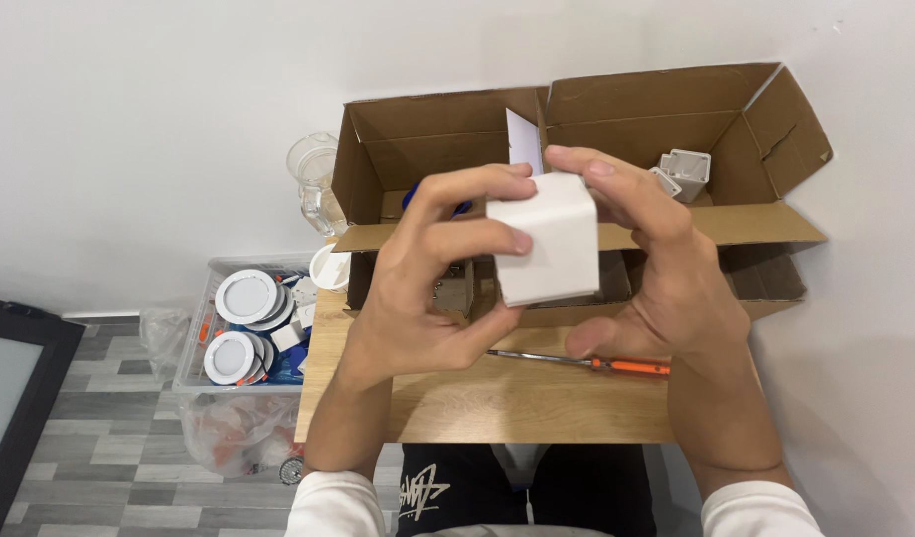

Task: The person uses a screwdriver to tighten a screw on a blue electrical component, then inspects it. They then pick up a white plastic box and inspect it from multiple angles before placing it back in a cardboard box. Finally, they pick up another blue component and begin to assemble it with a white part.

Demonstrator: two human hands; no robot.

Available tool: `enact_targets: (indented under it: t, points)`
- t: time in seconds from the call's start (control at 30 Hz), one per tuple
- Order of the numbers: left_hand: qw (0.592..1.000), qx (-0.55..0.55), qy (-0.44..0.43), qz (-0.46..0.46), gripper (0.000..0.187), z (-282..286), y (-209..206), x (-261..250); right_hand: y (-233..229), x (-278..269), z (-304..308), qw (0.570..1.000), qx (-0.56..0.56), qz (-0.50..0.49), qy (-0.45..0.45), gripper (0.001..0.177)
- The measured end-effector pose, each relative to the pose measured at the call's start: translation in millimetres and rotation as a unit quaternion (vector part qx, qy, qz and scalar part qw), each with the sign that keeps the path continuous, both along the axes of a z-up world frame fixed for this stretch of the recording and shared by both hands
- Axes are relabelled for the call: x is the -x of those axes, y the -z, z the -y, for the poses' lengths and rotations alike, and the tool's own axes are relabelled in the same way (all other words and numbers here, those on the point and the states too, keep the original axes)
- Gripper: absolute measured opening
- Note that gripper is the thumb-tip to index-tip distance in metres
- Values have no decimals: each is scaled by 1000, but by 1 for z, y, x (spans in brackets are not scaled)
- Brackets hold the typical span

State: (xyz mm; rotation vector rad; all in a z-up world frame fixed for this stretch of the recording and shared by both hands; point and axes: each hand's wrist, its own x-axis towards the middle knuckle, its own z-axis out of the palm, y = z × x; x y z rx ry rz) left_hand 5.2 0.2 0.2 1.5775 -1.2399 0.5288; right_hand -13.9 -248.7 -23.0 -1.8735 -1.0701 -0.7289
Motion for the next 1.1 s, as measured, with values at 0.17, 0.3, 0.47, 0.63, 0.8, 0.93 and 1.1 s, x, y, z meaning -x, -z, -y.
enact_targets:
  t: [0.17, 0.3, 0.47, 0.63, 0.8, 0.93, 1.1]
  points:
    - [1000, -7, 21, -11, 59, -1, 6, -2, -8, 5, -5, 997, -7, 55, 51, 73]
    - [987, -22, 96, -128, 113, -3, 11, -7, -9, 8, -5, 988, 13, 122, 91, 58]
    - [967, -14, 162, -197, 92, 0, 11, -8, -1, 3, -4, 985, 44, 152, 64, 47]
    - [966, 10, 157, -205, 58, 0, 7, -5, -5, 4, -9, 987, 38, 153, 39, 60]
    - [968, 76, 148, -187, 45, 0, 2, -1, -9, 7, -3, 993, 55, 68, 78, 91]
    - [966, 120, 144, -178, 50, 8, 3, -1, -12, 10, -8, 998, 42, -12, 51, 113]
    - [952, 170, 172, -189, 53, 13, -1, 6, -5, 9, -12, 985, 54, 105, 126, 55]
